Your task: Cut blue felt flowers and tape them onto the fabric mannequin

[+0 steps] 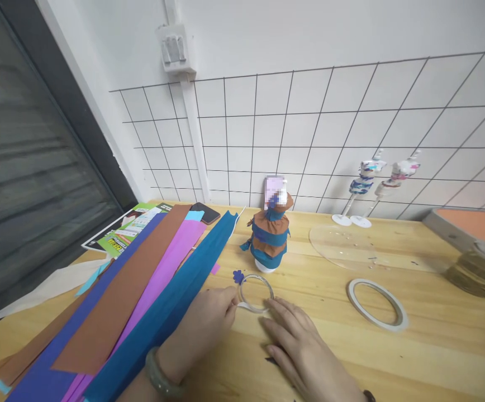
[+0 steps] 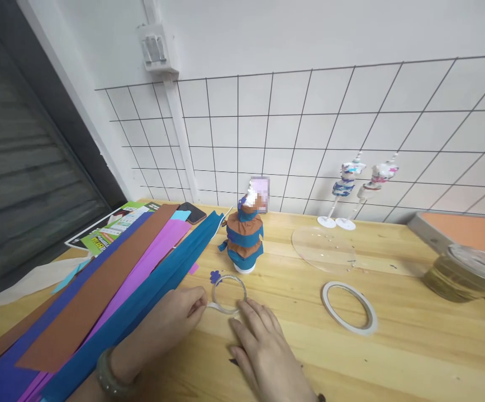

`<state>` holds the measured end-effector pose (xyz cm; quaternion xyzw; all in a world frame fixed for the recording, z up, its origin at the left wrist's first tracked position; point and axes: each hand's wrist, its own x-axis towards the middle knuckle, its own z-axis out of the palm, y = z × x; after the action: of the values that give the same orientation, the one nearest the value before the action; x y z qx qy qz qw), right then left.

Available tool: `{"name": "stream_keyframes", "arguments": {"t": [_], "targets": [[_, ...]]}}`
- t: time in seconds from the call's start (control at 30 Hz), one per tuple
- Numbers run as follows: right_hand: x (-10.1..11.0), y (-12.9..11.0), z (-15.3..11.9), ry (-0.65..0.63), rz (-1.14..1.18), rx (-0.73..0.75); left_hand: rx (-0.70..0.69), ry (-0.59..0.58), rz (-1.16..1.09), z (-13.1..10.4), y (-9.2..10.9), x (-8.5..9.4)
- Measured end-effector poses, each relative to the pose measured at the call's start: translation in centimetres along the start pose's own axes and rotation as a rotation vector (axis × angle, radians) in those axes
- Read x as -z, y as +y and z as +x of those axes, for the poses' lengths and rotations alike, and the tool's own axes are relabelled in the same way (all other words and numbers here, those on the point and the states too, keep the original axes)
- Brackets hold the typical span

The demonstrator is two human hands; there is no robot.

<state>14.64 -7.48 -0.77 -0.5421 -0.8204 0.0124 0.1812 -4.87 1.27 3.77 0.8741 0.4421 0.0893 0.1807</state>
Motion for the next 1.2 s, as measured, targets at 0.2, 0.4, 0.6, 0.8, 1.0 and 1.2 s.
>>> {"name": "stream_keyframes", "arguments": {"t": [0.2,0.4,0.6,0.8,1.0,1.2], "targets": [[-0.1,-0.7,0.6,0.01,0.008,-0.03,-0.075,0.063,-0.199,0.1,0.5,0.0],[0.2,-0.7,0.9,0.064,0.071,-0.053,-0.183,0.145,-0.285,-0.1,1.1,-0.8],[1.0,-1.0,0.9,0.05,0.101,-0.07,-0.16,0.205,-0.461,0.1,1.5,-0.6],[0.3,-0.8,0.5,0.093,0.077,-0.053,-0.079,0.19,-0.632,0.1,2.3,-0.7],[0.3,-0.6,0.3,0.114,0.051,-0.066,-0.011,0.005,-0.877,0.1,2.2,-1.3],[0.0,-0.5,0.1,0.087,0.061,-0.081,0.177,-0.093,-1.106,0.7,1.6,-2.8]]}}
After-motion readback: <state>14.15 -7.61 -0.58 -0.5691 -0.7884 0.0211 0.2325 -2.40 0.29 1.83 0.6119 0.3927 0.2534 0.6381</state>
